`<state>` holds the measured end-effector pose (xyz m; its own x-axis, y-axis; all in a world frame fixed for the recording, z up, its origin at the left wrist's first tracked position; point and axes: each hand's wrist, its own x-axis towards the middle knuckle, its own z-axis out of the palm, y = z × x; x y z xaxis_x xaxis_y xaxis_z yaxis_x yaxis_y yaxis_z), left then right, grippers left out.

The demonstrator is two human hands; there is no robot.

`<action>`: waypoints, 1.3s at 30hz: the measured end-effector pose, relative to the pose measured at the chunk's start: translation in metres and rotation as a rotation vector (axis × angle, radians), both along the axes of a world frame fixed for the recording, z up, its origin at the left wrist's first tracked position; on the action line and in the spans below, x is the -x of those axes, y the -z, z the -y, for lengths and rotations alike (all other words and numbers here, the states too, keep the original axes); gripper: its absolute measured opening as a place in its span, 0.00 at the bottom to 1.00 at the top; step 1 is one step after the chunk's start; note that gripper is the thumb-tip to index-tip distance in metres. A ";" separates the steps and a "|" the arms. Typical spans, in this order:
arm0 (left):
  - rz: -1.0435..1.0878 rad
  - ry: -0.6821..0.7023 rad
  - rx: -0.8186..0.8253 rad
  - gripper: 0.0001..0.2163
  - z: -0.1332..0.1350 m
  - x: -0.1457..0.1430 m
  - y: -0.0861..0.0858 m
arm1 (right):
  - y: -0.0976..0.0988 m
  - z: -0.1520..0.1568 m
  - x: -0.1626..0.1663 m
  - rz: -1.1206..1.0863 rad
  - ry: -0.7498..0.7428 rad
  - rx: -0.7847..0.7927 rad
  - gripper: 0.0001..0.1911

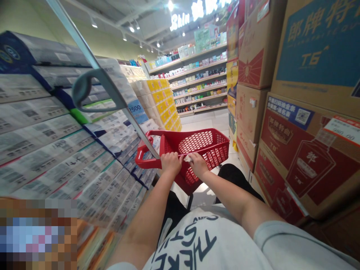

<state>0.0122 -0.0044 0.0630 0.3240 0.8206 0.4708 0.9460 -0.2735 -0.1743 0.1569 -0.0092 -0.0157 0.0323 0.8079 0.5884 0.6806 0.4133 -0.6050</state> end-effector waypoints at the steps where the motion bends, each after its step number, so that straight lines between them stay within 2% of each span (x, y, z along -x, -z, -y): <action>1: -0.010 -0.004 -0.001 0.20 0.000 0.000 0.000 | 0.000 0.000 0.001 0.028 -0.032 -0.025 0.15; 4: -0.032 -0.008 -0.010 0.17 0.001 0.000 0.000 | 0.001 -0.001 -0.003 0.118 -0.040 -0.030 0.14; 9: -0.022 0.011 -0.008 0.17 0.000 0.001 0.002 | 0.005 -0.004 -0.035 0.251 0.111 0.103 0.14; 13: -0.005 0.015 0.002 0.18 -0.002 0.001 0.003 | 0.005 -0.003 -0.059 0.157 0.315 0.231 0.16; 15: 0.007 0.015 0.002 0.19 -0.003 0.001 0.003 | 0.004 -0.003 -0.059 0.106 0.360 0.264 0.16; 22: -0.007 -0.008 -0.002 0.19 -0.001 0.001 0.002 | 0.002 0.000 -0.027 0.148 0.142 0.185 0.16; 25: -0.029 -0.016 -0.009 0.19 -0.001 0.002 0.001 | 0.000 0.001 -0.030 0.171 0.138 0.216 0.16; 29: -0.030 -0.026 -0.007 0.18 0.000 0.000 -0.001 | -0.008 0.002 -0.032 0.200 0.228 0.278 0.16; 31: -0.031 -0.038 -0.006 0.18 0.001 -0.002 -0.002 | -0.013 0.003 -0.023 0.229 0.200 0.261 0.16; 35: -0.043 -0.037 -0.016 0.19 0.001 -0.002 -0.002 | -0.016 0.003 -0.003 0.265 0.047 0.185 0.16; 39: -0.042 -0.027 -0.025 0.18 0.001 0.001 0.001 | -0.005 0.001 -0.013 0.203 0.097 0.209 0.17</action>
